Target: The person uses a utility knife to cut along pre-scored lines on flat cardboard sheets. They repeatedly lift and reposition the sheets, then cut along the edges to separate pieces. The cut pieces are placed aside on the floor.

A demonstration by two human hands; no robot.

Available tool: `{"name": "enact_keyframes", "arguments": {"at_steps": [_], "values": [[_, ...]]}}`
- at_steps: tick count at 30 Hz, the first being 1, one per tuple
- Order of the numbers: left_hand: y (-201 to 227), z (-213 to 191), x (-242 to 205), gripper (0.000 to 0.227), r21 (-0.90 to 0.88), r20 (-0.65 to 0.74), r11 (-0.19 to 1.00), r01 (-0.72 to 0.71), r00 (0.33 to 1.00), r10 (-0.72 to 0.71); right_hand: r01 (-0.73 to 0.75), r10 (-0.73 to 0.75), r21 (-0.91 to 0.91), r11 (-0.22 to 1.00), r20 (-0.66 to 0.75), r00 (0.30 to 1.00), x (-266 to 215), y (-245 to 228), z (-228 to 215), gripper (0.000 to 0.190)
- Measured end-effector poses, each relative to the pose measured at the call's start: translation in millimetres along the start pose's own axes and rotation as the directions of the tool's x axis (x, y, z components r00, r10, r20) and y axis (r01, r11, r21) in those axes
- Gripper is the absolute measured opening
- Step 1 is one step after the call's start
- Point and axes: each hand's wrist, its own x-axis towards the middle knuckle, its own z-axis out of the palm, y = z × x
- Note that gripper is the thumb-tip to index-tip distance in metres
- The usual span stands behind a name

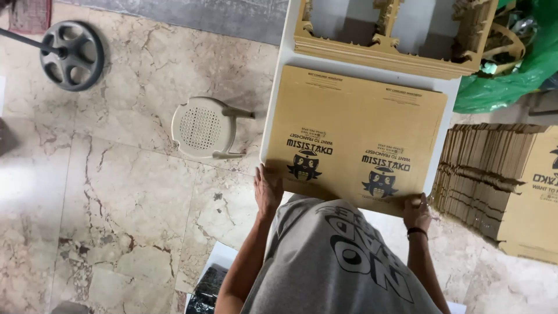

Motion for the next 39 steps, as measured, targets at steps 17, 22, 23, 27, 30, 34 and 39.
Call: {"name": "enact_keyframes", "arguments": {"at_steps": [17,22,23,27,30,34,39], "values": [[-42.5,-4.2,40.1,0.047,-0.095,-0.077,0.995,0.044,0.996,-0.052,-0.052,0.040,-0.043,0.998,-0.242,0.969,17.7,-12.6,-11.4,0.048],[-17.6,-36.6,42.0,0.031,0.077,0.048,0.997,-0.012,0.999,0.008,-0.115,0.108,-0.029,0.993,-0.167,0.980,-39.3,-77.1,-65.5,0.061],[-17.5,-40.3,42.7,0.025,0.096,0.069,0.995,-0.022,0.997,0.016,-0.100,0.091,-0.048,0.994,-0.148,0.985,-40.1,-80.5,-69.4,0.056],[-16.4,-40.0,40.6,0.030,0.125,0.087,0.991,-0.043,0.996,0.032,-0.171,0.169,0.004,0.985,-0.154,0.974,-43.8,-88.3,-75.9,0.032],[8.0,-52.2,30.9,0.047,0.071,0.141,0.996,-0.044,0.989,0.034,-0.227,0.226,0.002,0.974,-0.109,0.968,-38.3,-92.7,-78.6,0.050],[3.7,-53.0,33.7,0.055,0.101,0.184,0.993,-0.058,0.982,0.038,-0.243,0.243,0.015,0.970,-0.120,0.962,-42.7,-94.9,-76.1,0.049],[21.8,-65.9,22.7,0.061,0.083,0.219,0.995,-0.060,0.975,0.041,-0.281,0.278,0.002,0.960,-0.169,0.946,-56.4,-112.8,-81.5,0.039]]}}
